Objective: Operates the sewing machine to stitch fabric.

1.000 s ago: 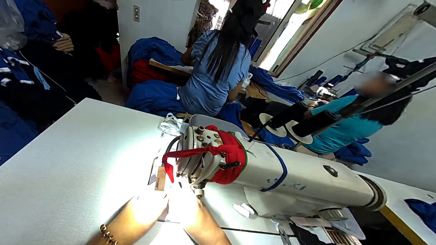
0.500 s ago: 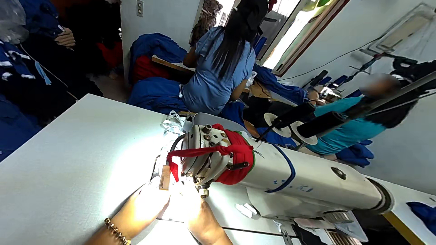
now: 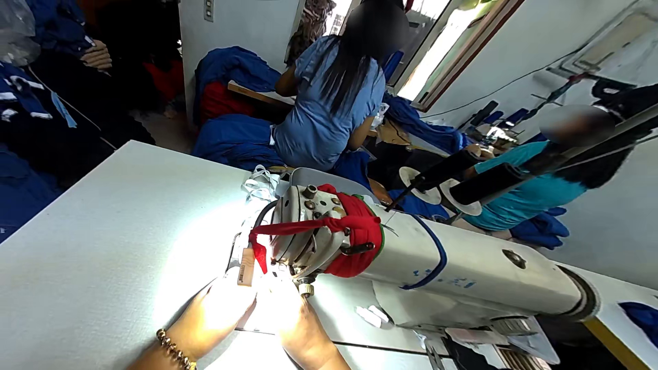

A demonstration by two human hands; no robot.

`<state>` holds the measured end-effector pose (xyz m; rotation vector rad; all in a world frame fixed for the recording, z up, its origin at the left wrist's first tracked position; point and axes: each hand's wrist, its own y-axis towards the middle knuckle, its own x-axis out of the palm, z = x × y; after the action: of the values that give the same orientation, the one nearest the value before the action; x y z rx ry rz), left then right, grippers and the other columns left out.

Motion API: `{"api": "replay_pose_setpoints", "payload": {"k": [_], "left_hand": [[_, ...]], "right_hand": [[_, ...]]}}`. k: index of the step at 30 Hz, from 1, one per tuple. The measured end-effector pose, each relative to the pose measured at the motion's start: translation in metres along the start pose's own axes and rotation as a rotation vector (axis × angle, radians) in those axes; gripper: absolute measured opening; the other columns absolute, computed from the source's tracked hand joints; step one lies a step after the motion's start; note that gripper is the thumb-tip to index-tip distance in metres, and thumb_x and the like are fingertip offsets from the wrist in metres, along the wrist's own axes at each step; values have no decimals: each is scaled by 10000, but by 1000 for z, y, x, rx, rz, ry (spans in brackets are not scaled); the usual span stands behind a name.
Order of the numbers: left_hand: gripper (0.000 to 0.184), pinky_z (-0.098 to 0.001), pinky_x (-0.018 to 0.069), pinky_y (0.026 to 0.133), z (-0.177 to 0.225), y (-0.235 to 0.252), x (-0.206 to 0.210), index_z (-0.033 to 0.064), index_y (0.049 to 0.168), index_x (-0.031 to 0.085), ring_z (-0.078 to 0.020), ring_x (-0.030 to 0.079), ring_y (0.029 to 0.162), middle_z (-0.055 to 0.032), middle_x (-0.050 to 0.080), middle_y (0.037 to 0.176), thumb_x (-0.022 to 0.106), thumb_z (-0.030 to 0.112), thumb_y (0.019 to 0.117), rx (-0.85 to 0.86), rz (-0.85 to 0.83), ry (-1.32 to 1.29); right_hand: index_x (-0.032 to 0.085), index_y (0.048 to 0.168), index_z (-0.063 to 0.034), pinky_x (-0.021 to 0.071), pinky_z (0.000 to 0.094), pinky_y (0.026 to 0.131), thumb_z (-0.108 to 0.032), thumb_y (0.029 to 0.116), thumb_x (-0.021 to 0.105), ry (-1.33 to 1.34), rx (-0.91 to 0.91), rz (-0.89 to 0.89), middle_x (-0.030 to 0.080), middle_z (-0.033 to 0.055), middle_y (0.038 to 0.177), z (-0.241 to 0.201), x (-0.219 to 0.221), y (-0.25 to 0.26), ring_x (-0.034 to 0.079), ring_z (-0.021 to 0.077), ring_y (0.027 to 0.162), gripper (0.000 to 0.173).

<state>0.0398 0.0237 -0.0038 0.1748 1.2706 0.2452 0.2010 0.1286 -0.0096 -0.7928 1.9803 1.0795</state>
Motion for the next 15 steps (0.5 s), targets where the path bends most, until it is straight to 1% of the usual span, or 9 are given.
{"api": "replay_pose_setpoints", "payload": {"k": [2,4,6,8,10,11,12,13,15], "left_hand": [[351,-440,587,867,-1,0,1,147,1210,747,-294,696,1128,-119,713,1241,520,22,972,-4,6,-2],[358,-431,571,910,-2,0,2,159,1239,733,-283,671,1185,-108,688,1304,503,37,994,-22,-29,-10],[349,-422,577,893,-3,1,4,160,1216,741,-278,680,1166,-102,699,1283,521,26,981,-7,-5,11],[342,-422,588,868,-3,0,6,164,1184,752,-275,698,1118,-89,719,1231,543,17,956,21,56,35],[348,-439,580,909,-4,-2,7,164,1204,744,-273,684,1168,-69,710,1278,528,35,964,34,55,53],[337,-441,569,937,-4,-4,7,157,1219,738,-263,669,1201,-60,700,1301,512,66,986,44,56,43],[314,-424,578,915,-6,-6,11,160,1192,745,-240,684,1165,-40,718,1262,501,120,999,81,124,48],[308,-408,597,861,-8,-8,15,170,1163,756,-220,711,1098,-27,741,1196,488,183,1012,118,211,61],[307,-389,602,763,-8,-9,18,161,1088,767,-207,728,952,-26,755,1025,480,225,999,162,312,58]], "right_hand": [[766,1122,-31,560,350,971,-111,934,602,29,18,-9,745,161,1110,0,-1,1,713,262,1083,262],[772,1116,-35,556,344,983,-110,937,602,38,15,1,747,154,1116,1,0,0,712,256,1091,258],[773,1114,-39,560,344,972,-107,934,605,28,7,2,749,151,1102,0,1,0,715,256,1073,256],[769,1131,-40,557,347,977,-110,933,606,29,13,-28,744,155,1111,1,1,0,709,262,1083,266],[751,1175,-29,535,347,1012,-114,935,599,36,34,-78,728,169,1162,0,-1,-2,689,263,1134,297],[741,1192,-29,528,343,1022,-123,944,594,27,41,-96,721,171,1179,0,-2,-3,681,262,1149,303],[737,1196,-24,529,340,1022,-124,940,598,8,34,-98,719,174,1180,-1,-3,-4,680,263,1150,307],[737,1189,-19,532,341,1017,-119,931,604,-17,17,-91,720,175,1173,-1,-4,-5,684,263,1145,307],[746,1176,-24,534,341,1018,-117,912,621,-59,-37,-66,728,164,1172,0,-4,-7,687,260,1145,307]]}}
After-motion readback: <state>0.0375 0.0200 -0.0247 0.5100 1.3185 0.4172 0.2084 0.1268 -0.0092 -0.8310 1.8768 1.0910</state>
